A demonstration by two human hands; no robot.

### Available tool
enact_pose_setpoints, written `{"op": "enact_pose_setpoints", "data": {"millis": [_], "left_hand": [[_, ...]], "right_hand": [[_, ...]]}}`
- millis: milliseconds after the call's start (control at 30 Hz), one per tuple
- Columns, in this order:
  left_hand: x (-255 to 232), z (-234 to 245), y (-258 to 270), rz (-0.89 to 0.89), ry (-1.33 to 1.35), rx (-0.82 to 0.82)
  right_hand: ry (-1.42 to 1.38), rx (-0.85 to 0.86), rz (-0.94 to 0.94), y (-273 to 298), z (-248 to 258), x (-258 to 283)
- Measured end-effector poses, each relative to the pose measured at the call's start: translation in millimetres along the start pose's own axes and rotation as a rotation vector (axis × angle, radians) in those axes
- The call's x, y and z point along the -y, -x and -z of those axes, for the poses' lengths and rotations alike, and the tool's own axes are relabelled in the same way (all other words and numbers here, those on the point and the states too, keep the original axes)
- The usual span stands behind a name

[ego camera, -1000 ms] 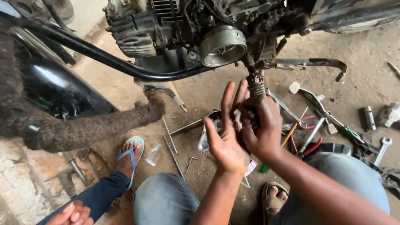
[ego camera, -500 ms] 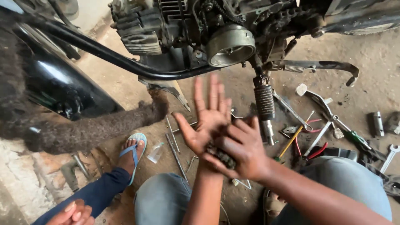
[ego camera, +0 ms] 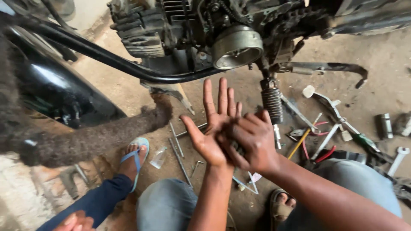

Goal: The person is repairing and reassembling a motorcycle engine component, specifically working on the stator/magneto area.

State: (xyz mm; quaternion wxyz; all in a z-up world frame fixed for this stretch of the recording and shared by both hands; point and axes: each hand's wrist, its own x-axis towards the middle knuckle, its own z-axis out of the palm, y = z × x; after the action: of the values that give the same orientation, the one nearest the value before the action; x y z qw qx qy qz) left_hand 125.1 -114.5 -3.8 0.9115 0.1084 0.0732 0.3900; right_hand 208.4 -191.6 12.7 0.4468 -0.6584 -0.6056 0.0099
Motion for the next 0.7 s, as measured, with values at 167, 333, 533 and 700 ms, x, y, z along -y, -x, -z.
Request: {"op": "enact_pose_setpoints", "data": {"millis": [167, 333, 533, 700], "left_hand": [[-5.8, 14.5, -2.7, 0.055, -0.142, -0.012], [5.5, 15.2, 4.3, 0.079, -0.16, 0.005], [12.1, -7.3, 16.0, 0.072, -0.15, 0.073], [-7.6, -18.1, 13.2, 0.029, -0.261, 0.036]], "right_hand": [[-0.083, 0.071, 0.24, 15.9, -5.4, 16.1], [0.0, 0.021, 0.275, 7.9, -6.9, 4.4], [0.128, -0.063, -0.013, 0.7, -7.2, -12.7], [0.092, -0.055, -0.078, 7.8, -7.8, -5.0]]}}
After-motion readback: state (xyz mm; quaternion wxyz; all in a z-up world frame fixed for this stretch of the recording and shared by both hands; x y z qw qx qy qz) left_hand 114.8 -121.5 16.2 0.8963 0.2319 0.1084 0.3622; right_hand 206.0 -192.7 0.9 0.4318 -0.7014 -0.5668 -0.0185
